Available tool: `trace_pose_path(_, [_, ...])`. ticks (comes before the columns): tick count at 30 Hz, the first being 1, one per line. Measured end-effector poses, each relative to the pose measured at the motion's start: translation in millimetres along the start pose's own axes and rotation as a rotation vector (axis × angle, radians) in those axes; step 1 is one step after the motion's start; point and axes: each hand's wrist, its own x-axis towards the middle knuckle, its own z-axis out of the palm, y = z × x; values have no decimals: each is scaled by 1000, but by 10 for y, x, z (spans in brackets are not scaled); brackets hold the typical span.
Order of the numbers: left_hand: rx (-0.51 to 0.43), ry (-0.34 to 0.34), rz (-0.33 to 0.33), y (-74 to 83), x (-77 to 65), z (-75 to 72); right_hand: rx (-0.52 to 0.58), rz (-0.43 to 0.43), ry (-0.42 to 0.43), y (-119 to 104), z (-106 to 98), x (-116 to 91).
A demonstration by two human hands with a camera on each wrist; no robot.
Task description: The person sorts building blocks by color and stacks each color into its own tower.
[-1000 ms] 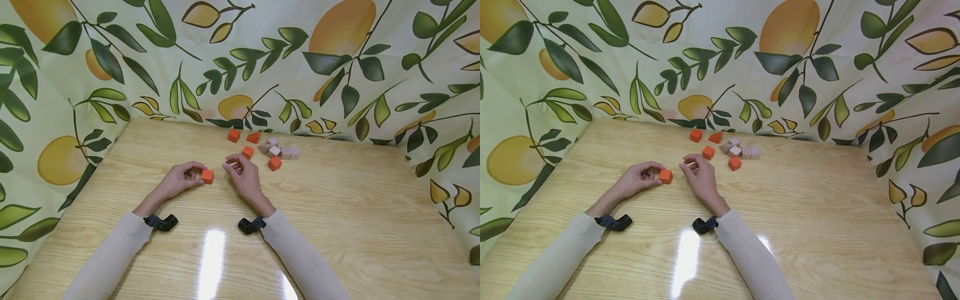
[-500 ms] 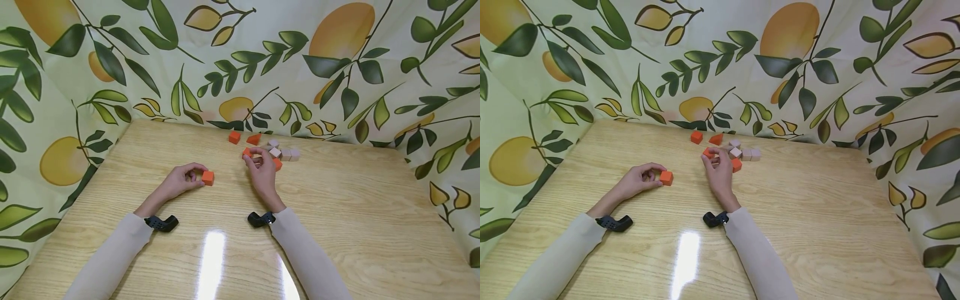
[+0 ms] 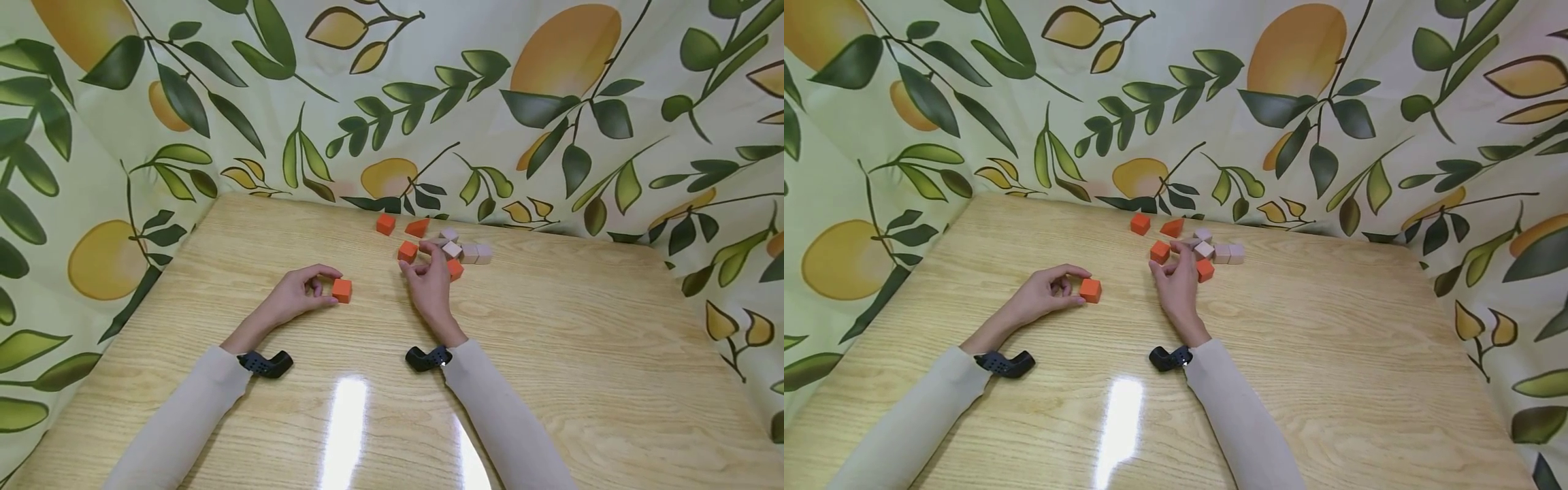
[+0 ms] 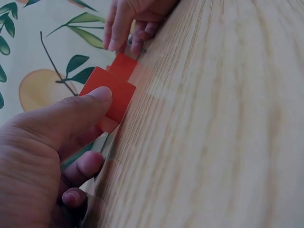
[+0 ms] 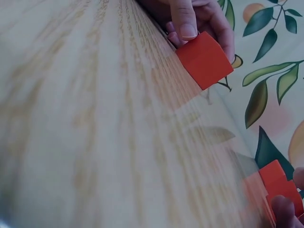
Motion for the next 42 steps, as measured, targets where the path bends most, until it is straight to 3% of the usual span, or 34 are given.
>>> trace_pose_path(7, [15, 3, -6, 15, -7, 6, -25, 50, -9, 24, 21, 41])
trace_pose_path(24, [24, 0, -39, 65, 5, 6, -102, 132, 90, 52, 106, 154])
trace_pose_path(42, [22, 6, -39, 40, 1, -6, -86, 173, 55, 25, 97, 163])
